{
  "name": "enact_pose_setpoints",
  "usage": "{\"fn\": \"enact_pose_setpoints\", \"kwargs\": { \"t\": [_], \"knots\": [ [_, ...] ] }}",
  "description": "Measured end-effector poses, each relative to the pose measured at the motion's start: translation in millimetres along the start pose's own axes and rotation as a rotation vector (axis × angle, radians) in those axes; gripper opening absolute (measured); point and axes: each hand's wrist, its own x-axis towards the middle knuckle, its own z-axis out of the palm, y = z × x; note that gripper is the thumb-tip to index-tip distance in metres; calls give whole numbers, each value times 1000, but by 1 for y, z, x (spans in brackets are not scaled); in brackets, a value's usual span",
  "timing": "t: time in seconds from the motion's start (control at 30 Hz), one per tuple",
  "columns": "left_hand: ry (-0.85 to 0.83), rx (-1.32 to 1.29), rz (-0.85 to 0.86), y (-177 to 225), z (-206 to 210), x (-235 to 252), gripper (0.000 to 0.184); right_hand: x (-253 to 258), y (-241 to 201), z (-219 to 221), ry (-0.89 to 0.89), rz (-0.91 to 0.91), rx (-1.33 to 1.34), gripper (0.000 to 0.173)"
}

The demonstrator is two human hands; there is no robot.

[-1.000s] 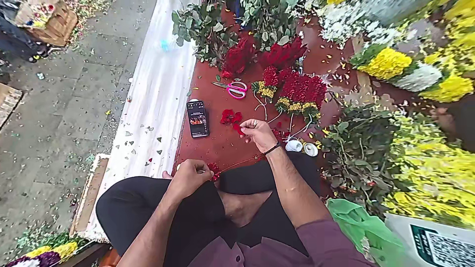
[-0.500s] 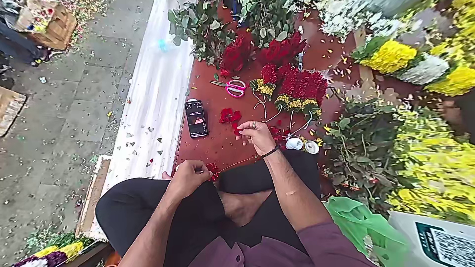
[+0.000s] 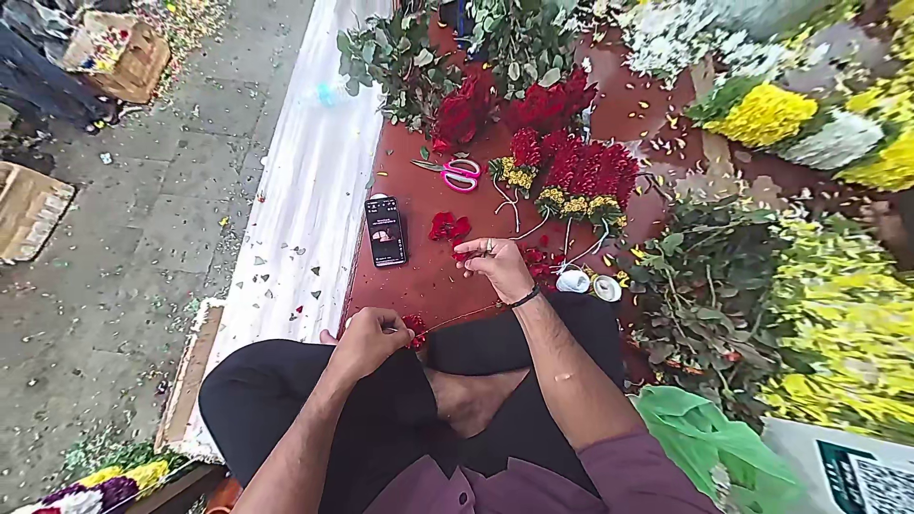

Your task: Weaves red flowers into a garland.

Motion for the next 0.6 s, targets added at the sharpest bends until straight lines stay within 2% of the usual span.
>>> {"fn": "enact_pose_setpoints", "kwargs": {
  "t": [0.13, 0.27, 0.37, 0.43, 0.53, 0.6],
  "knots": [
    [2, -1, 9, -1, 0, 1, 20, -1, -3, 1, 33, -79, -68, 20],
    [33, -26, 3, 1, -1, 0, 19, -33, -9, 15, 60, -56, -52, 14],
    [86, -42, -37, 2, -1, -1, 19, -54, -9, 37, 99, -18, 109, 24],
    [102, -45, -52, 1, 0, 0, 19, -70, -12, 54, 46, 42, 189, 36],
    [81, -63, -30, 0, -1, 0, 16, -90, -13, 76, -86, 144, 196, 47],
    [67, -87, -19, 2, 0, 0, 14, -92, -7, 87, -92, 176, 151, 49]
  ]
}}
